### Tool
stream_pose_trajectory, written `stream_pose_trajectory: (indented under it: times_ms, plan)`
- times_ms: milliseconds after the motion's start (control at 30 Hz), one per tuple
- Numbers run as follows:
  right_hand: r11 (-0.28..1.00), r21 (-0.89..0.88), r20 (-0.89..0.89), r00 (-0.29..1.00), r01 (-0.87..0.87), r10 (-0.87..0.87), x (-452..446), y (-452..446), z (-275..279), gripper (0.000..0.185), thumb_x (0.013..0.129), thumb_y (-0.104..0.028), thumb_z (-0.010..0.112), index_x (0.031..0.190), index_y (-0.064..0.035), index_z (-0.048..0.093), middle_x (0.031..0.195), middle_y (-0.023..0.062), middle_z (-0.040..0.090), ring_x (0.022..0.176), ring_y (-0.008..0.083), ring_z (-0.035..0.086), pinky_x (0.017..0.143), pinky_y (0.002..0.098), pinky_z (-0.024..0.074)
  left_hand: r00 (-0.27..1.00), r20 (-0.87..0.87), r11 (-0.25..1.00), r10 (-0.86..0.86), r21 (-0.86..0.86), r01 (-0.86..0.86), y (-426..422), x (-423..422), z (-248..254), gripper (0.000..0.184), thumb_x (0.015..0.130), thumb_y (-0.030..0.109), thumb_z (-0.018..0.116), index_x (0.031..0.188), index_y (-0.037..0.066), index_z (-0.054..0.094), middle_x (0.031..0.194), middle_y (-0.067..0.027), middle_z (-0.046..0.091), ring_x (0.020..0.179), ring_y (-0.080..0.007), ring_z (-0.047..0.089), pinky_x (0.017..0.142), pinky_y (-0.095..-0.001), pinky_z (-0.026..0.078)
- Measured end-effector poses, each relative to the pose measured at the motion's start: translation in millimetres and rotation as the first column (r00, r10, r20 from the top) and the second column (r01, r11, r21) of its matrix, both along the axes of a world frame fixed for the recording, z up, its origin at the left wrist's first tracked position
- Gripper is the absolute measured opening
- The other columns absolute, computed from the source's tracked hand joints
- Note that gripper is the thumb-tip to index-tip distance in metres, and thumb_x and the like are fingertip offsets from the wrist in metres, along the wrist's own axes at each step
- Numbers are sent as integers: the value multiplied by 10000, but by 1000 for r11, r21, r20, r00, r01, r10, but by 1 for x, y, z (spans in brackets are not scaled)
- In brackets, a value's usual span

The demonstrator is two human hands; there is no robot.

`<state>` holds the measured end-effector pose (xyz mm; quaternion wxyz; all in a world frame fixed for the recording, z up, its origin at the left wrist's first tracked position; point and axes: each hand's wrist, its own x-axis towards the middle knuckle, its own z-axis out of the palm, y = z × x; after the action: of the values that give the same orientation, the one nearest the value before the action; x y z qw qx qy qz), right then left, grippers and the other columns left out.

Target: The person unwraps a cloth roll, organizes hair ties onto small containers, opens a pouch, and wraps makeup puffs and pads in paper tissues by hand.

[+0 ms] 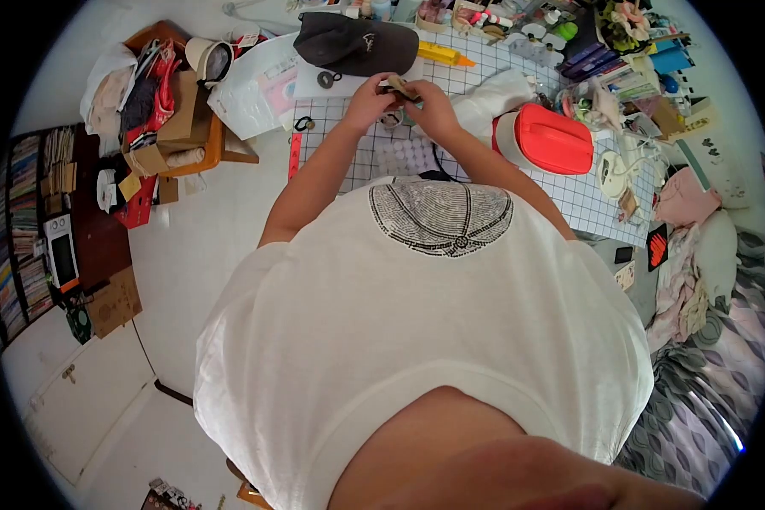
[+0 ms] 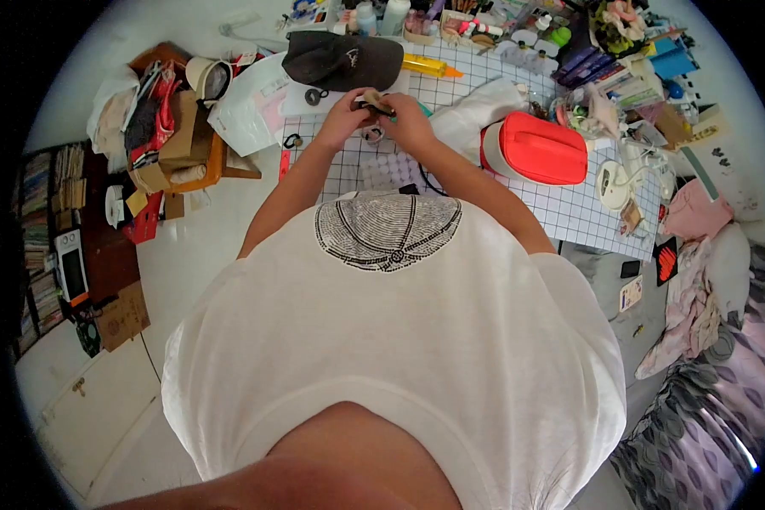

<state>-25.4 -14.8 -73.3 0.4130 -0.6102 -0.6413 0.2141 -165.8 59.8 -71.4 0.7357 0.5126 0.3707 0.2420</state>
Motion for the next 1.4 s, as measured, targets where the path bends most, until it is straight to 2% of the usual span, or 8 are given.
stream_pose_trajectory:
  times_ms: [33,133,233,433,867,1033,1233,1400]
  plan:
    - [999,-42,-19,1000,-11,10,2,1,2,271,702,-59,624,951,-8,531,891,126,573,776,237,577,663,288,464,1000,-6,1000,-12,3,12,-1,-2,2,360,750,-28,501,1106,0,457,1005,-105,525,851,-187,576,721,-266,486]
    - [982,-171,-74,995,-84,73,5,5,4,236,715,-41,603,937,2,536,850,122,583,730,206,585,627,280,462,993,-117,777,-26,623,94,8,-11,-1,314,708,4,589,1016,16,531,871,-90,569,731,-169,589,667,-253,487]
    - [957,-269,-128,989,-112,80,5,5,10,209,724,-30,592,925,5,550,849,122,585,731,177,586,614,274,463,981,-8,958,-196,210,193,13,-20,-4,256,696,35,624,948,40,580,791,-62,588,714,-153,579,667,-260,468]
    - [978,-195,-94,994,-70,52,-4,2,-1,182,686,-62,619,861,-17,593,833,139,573,757,252,573,651,320,454,894,-446,793,-44,528,303,-1,-21,-19,227,641,36,643,863,34,598,765,-107,603,723,-232,584,637,-307,439]
    - [974,-141,353,910,-180,219,-8,6,-17,102,682,-97,585,756,-27,588,788,120,534,781,300,534,683,386,438,916,-382,659,119,721,215,-11,-24,-52,197,629,40,641,820,35,593,795,-117,561,793,-285,536,669,-356,431]
    - [969,-226,306,937,-99,167,-21,7,-9,100,684,-92,578,761,-29,583,802,128,532,801,309,532,695,381,438,866,-477,611,152,734,296,-15,-25,-44,186,638,53,663,798,12,576,805,-116,552,735,-280,542,635,-345,435]
    - [962,-268,261,957,-50,123,-18,10,-15,94,678,-86,578,757,-35,577,824,134,527,806,307,531,694,382,437,884,-408,725,231,678,124,-20,-22,-49,225,637,54,667,845,21,589,802,-119,563,704,-249,557,631,-322,446]
    - [968,-246,384,912,-49,144,-15,1,-32,94,674,-87,600,744,-33,567,801,114,532,788,291,533,691,371,429,924,-381,791,43,577,201,-15,-23,-56,241,639,48,665,866,19,590,776,-106,570,677,-199,553,615,-290,448]
